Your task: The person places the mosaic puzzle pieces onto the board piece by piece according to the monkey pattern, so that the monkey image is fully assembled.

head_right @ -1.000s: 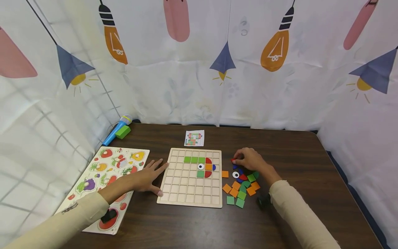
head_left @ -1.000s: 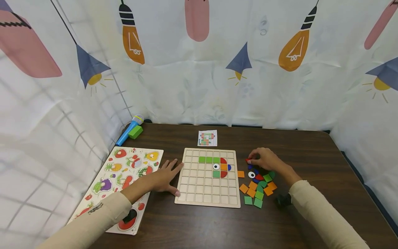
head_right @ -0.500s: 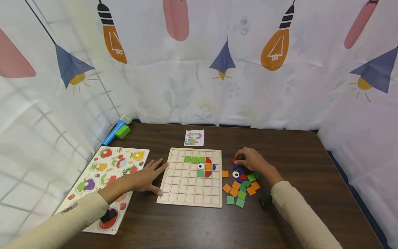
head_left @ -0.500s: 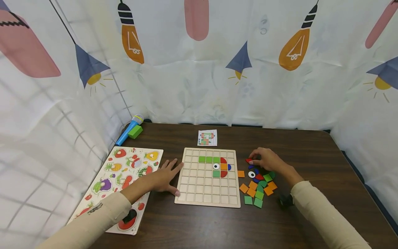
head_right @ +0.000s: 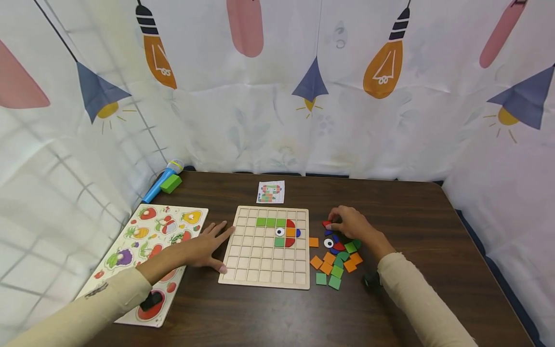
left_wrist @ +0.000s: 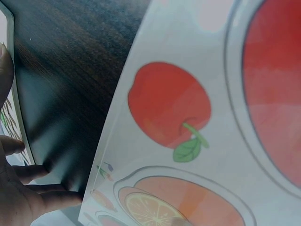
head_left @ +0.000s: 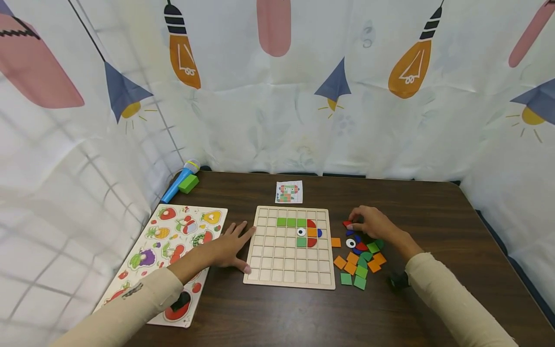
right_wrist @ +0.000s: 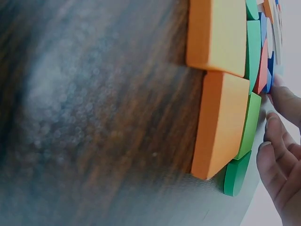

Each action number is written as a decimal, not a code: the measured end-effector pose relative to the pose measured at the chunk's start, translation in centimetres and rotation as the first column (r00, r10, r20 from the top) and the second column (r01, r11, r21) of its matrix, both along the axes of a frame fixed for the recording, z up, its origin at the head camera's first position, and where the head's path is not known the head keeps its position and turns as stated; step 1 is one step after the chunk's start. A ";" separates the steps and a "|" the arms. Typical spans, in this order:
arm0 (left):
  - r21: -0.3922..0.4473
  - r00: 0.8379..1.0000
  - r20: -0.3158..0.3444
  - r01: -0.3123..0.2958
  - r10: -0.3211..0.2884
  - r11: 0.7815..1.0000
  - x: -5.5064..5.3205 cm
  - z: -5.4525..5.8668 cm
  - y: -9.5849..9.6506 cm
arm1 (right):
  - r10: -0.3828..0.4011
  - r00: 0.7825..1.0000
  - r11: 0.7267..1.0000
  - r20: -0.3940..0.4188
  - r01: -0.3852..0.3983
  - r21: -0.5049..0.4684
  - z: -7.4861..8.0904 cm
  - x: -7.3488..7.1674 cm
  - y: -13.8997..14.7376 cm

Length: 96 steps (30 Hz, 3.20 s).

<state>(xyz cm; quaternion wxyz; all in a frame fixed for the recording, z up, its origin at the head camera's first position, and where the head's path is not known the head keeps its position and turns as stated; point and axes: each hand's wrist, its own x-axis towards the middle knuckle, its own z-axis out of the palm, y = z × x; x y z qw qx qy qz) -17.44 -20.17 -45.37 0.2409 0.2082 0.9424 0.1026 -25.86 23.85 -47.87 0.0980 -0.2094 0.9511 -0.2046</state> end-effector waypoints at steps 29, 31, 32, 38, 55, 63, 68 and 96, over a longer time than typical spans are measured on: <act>0.007 1.000 0.003 0.002 -0.002 1.000 0.1 0.0 0.0 | 0.122 0.992 0.984 0.019 -0.118 -0.131 0.2 0.7 -0.2; 0.007 1.000 0.002 0.002 -0.002 1.000 0.1 0.1 0.0 | 0.132 0.991 0.983 -0.015 -0.133 -0.130 0.2 0.7 -0.2; 0.004 1.000 0.004 -0.002 0.002 1.000 0.1 0.1 0.0 | 0.134 0.991 0.982 -0.027 -0.136 -0.132 0.2 0.7 -0.2; 0.007 1.000 0.006 -0.004 0.004 1.000 0.1 0.1 -0.1 | 0.117 0.993 0.982 -0.001 -0.115 -0.151 0.7 0.6 -0.8; 0.003 1.000 0.006 -0.003 0.003 1.000 0.0 0.1 0.0 | 0.160 0.977 0.947 0.140 -0.112 -0.303 1.5 1.1 -4.4; 0.000 1.000 0.007 -0.006 0.006 1.000 0.0 0.1 0.0 | 0.193 0.978 0.936 0.085 -0.157 -0.316 1.2 0.8 -6.9; 0.002 1.000 0.009 -0.015 0.015 1.000 0.0 0.0 -0.1 | 0.220 0.973 0.929 0.073 -0.186 -0.320 1.2 0.7 -8.5; -0.021 1.000 -0.001 -0.026 0.026 0.999 0.0 -0.3 0.1 | 0.194 0.971 0.938 0.137 -0.143 -0.316 1.1 -0.6 -16.9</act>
